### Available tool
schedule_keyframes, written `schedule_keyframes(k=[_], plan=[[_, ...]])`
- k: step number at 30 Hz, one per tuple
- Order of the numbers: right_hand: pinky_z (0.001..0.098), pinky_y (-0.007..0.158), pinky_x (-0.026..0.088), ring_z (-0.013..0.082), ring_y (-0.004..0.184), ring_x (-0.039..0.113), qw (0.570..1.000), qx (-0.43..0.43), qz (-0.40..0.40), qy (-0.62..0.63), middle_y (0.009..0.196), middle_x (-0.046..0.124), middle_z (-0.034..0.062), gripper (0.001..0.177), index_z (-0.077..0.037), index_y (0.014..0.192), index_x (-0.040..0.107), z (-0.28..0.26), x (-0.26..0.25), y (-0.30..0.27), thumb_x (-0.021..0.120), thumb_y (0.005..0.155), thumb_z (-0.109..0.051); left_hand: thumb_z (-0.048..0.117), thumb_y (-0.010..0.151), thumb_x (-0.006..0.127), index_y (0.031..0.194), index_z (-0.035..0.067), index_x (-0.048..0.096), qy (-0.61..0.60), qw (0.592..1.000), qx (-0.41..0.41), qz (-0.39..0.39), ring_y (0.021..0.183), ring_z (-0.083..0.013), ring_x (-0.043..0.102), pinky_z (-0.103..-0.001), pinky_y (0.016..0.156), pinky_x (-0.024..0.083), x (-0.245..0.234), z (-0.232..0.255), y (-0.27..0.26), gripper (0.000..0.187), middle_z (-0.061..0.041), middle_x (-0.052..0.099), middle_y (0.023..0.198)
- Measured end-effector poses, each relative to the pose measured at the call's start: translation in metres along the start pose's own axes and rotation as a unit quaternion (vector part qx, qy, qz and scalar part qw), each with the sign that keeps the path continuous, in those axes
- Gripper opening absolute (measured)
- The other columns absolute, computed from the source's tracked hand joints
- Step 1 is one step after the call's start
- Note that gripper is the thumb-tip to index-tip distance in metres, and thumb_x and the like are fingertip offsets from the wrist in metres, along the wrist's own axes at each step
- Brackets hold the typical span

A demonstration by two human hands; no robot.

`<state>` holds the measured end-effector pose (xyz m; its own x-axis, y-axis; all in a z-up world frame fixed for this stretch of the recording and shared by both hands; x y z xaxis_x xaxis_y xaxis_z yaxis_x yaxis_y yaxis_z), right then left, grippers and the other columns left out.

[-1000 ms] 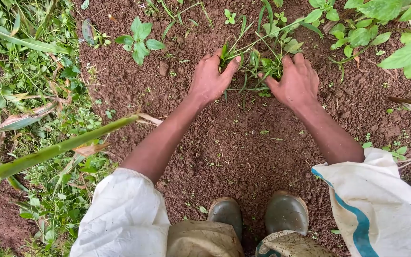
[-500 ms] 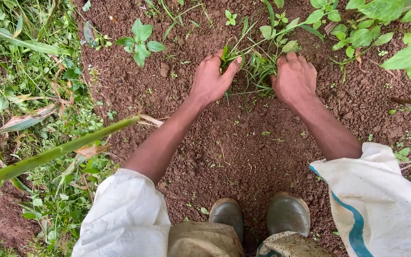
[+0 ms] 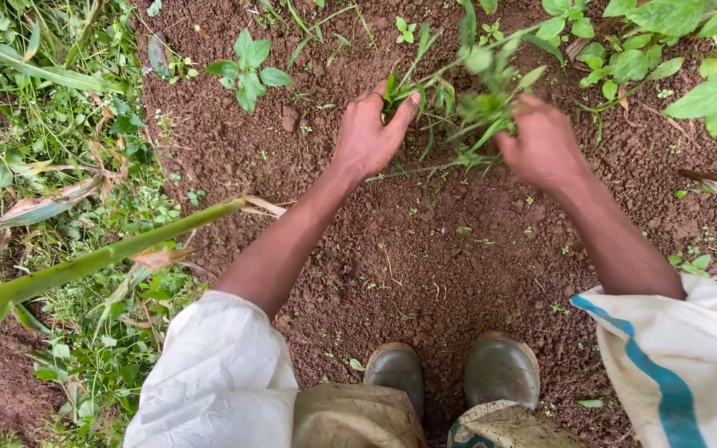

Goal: The person squats in a garden and uses their hands to pull small weeds and grass from the soil around the base of larger plants. They gather the removed vegetation into a pile in their hands and continue clearing the area.

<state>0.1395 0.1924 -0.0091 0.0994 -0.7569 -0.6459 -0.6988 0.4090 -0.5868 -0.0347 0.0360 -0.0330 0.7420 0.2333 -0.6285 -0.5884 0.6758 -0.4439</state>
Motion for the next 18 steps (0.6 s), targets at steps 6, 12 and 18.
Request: schedule_keyframes(k=[6,12,18], plan=[[0.0264,0.028,0.025,0.0098,0.041,0.032,0.977,0.081,0.073,0.184,0.062,0.041,0.0023,0.049,0.006,0.154,0.036,0.01,-0.028,-0.025,0.045,0.108,-0.012,0.056,0.09,0.047,0.147,0.012,0.046,-0.154,0.987,-0.038,0.017,0.041,-0.0022,0.034,-0.021,0.044,0.048,-0.02,0.031,-0.014,0.071,0.0,0.064,0.07],[0.0377,0.097,0.053,0.0119,0.086,0.055,0.892,0.212,0.09,0.39,0.123,0.062,0.0057,0.052,-0.004,0.149,0.038,-0.026,-0.035,-0.053,0.05,0.106,-0.029,0.073,0.063,0.07,0.141,0.008,0.04,-0.269,0.957,0.106,-0.017,0.126,-0.0377,0.064,-0.062,0.112,0.043,-0.026,0.054,-0.044,0.105,-0.019,0.064,0.132],[0.0547,0.111,0.034,0.0379,0.117,0.058,0.93,0.016,0.04,0.365,0.125,0.052,0.028,0.041,0.009,0.146,0.039,-0.071,-0.028,-0.085,0.04,0.11,-0.013,0.036,0.07,0.096,0.149,-0.007,0.023,-0.11,0.969,0.171,-0.143,0.139,-0.059,0.035,-0.07,0.117,0.024,-0.029,0.103,-0.094,0.116,-0.043,0.04,0.144]])
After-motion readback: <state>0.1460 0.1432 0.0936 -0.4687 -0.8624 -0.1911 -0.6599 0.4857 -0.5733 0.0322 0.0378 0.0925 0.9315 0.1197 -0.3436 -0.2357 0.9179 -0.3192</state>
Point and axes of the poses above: each hand's wrist, its own y-axis towards the middle knuckle, its own x-axis out of the palm, z = x × y, the point moved 4 cm from there along y, towards the middle knuckle
